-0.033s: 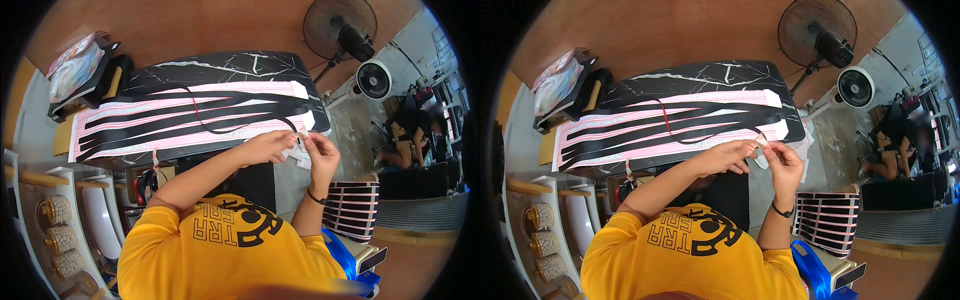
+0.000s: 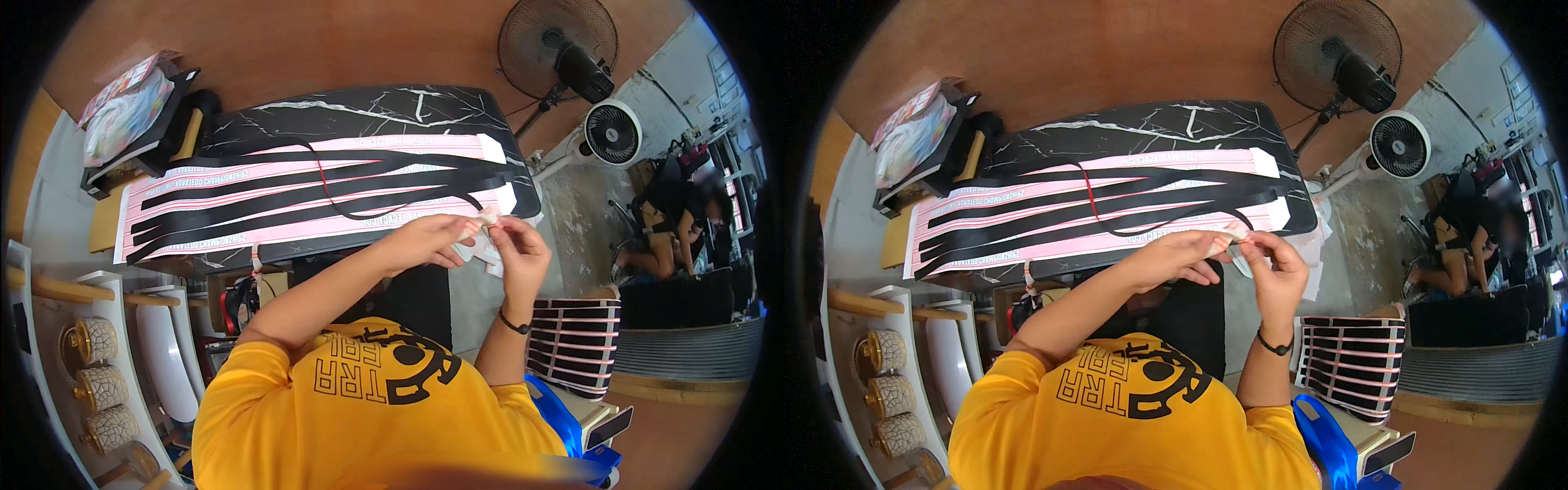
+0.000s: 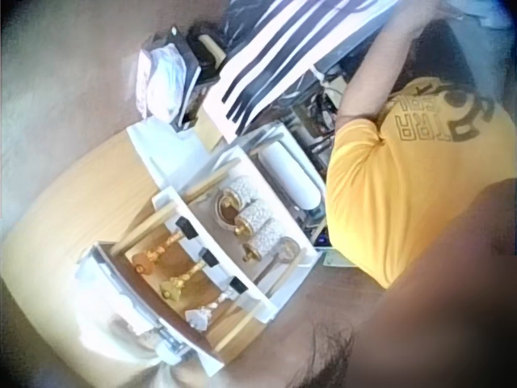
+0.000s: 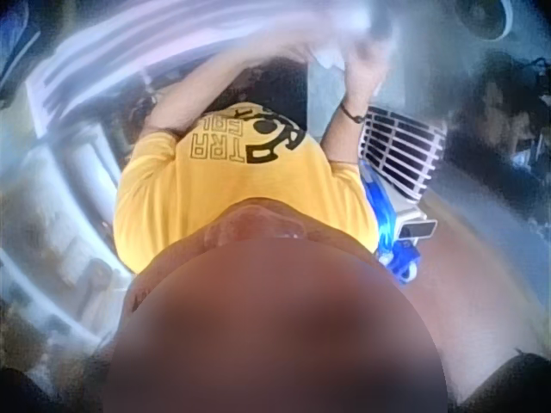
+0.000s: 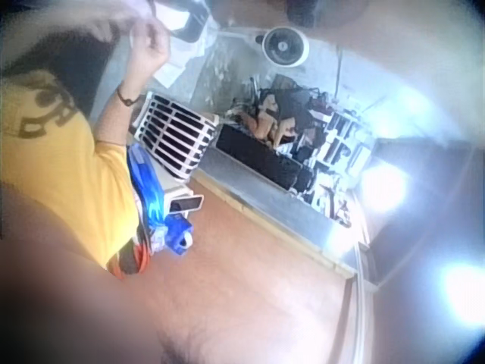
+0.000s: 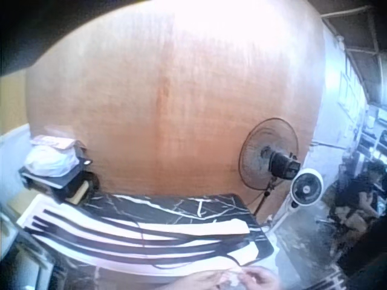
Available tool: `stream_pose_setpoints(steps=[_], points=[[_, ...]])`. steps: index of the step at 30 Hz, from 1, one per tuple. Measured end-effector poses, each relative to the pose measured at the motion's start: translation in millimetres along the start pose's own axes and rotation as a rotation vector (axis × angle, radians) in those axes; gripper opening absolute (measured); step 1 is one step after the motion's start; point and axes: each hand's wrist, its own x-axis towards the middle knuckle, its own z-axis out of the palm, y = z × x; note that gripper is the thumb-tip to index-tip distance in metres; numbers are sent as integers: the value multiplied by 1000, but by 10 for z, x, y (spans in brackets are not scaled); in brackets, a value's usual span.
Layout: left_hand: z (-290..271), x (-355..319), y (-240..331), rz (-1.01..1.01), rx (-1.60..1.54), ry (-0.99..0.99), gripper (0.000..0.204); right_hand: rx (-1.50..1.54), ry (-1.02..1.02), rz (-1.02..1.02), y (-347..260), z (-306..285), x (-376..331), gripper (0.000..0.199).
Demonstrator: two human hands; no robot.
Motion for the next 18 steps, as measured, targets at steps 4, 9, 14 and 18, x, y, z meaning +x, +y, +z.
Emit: stream_pose_setpoints(steps=[4, 9, 14, 18], points=[[-95, -301, -263, 256, -393, 341, 57, -185, -104, -184, 87, 477, -115, 32], [-224, -350, -282, 411, -646, 581, 62, -276, -376, -515, 21, 1200, -570, 18], [133, -469, -195, 849, 0, 596, 68, -79, -348, -285, -255, 1220, -413, 24], [484, -437, -174, 1005, 360, 380, 85, -160, -155, -418, -430, 1081, -56, 33]])
